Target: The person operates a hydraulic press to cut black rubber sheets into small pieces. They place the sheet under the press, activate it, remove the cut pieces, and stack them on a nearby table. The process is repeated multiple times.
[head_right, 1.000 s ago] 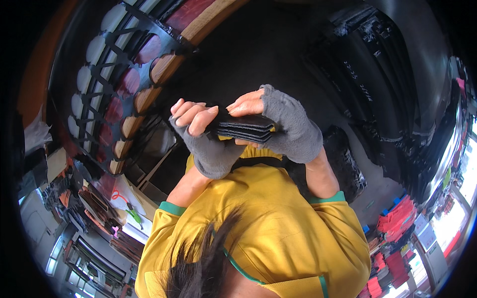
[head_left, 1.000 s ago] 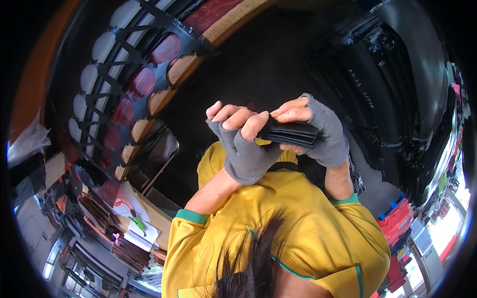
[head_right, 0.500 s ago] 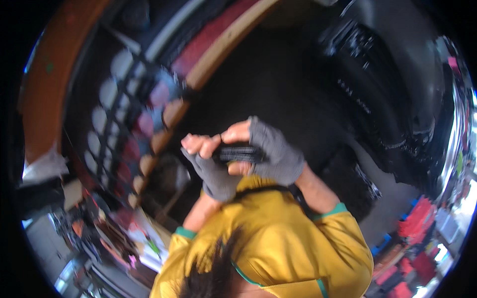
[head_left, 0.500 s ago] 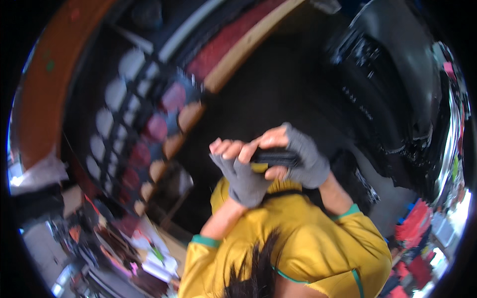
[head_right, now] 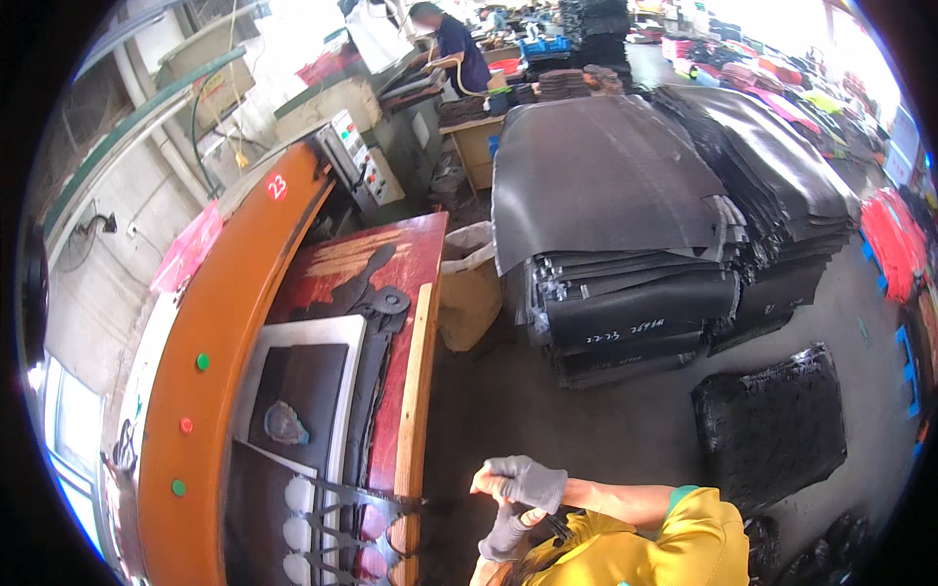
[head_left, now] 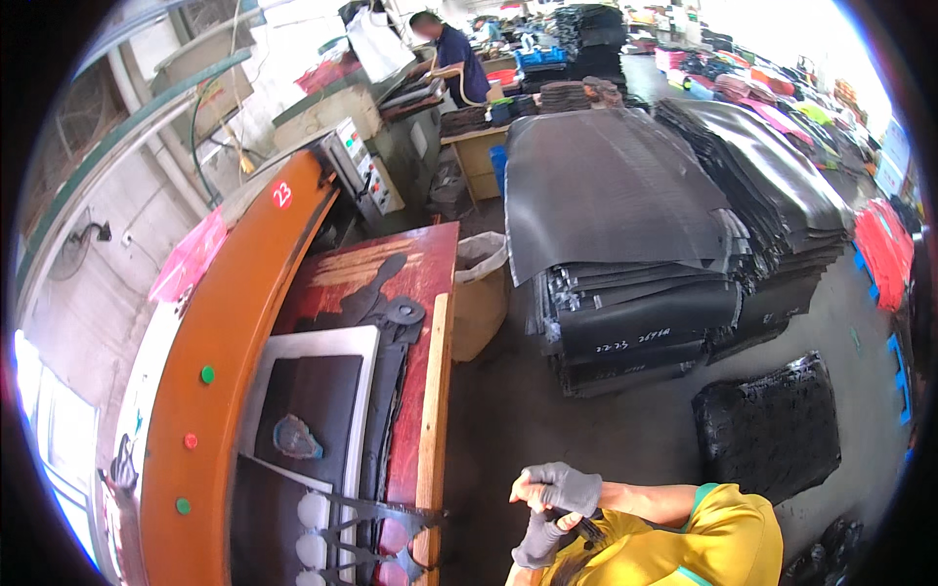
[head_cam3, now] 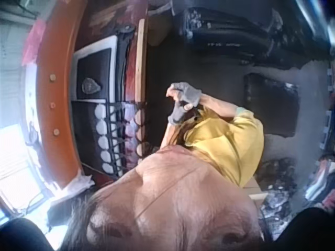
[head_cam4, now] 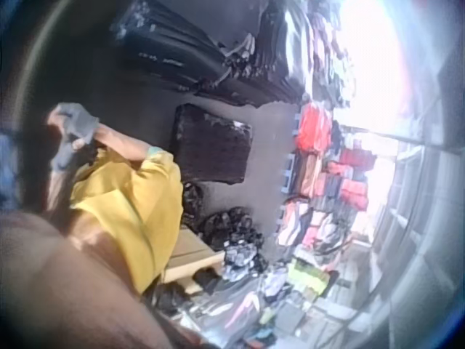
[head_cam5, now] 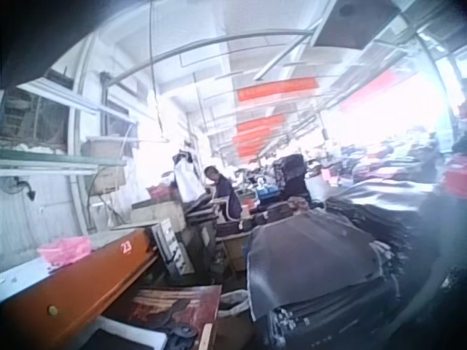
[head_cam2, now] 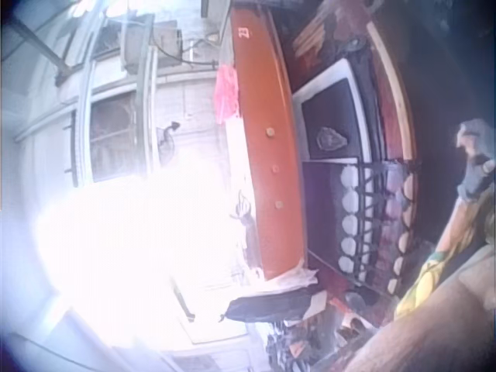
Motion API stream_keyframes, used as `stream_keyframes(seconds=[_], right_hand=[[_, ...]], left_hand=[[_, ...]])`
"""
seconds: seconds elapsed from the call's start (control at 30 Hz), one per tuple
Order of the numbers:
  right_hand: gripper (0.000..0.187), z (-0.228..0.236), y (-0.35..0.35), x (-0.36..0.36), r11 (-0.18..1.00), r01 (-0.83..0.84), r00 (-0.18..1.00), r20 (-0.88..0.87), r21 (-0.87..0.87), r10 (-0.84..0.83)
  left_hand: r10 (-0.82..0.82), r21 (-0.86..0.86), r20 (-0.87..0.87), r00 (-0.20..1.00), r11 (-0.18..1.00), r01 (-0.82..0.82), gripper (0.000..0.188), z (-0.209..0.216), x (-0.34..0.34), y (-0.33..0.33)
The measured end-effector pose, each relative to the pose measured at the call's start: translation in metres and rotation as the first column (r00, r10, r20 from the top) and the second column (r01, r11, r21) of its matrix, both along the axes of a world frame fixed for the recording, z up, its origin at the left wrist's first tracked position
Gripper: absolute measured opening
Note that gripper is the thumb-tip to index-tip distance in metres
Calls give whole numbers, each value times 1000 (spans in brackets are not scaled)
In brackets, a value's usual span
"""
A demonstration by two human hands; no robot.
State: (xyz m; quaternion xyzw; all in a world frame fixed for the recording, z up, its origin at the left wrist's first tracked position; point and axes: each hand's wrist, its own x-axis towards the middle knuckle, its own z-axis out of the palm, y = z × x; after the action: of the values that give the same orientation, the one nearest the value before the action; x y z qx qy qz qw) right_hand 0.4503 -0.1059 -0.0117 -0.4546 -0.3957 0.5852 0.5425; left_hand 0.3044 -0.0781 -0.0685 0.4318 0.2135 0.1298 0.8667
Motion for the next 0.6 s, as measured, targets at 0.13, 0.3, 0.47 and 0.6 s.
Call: stream_keyframes(seconds=[0.13, 0.3, 0.47, 0.6], right_hand=[[23, -10, -16, 26, 906, 384, 732, -538, -181, -418], [23, -22, -32, 52, 751, 584, 337, -749, -308, -570], [23, -29, -53, 38, 682, 648, 365, -648, -339, -669], [20, -35, -73, 19, 646, 699, 401, -579, -308, -710]], left_hand=[[-156, -325, 200, 967, 921, 216, 88, 7, 21, 1], [-231, -464, -19, 973, 864, 196, 79, 5, 33, -10], [-304, -595, -35, 952, 772, 224, 71, -1, 26, -41], [-342, -590, -38, 939, 766, 255, 78, 4, 4, -52]])
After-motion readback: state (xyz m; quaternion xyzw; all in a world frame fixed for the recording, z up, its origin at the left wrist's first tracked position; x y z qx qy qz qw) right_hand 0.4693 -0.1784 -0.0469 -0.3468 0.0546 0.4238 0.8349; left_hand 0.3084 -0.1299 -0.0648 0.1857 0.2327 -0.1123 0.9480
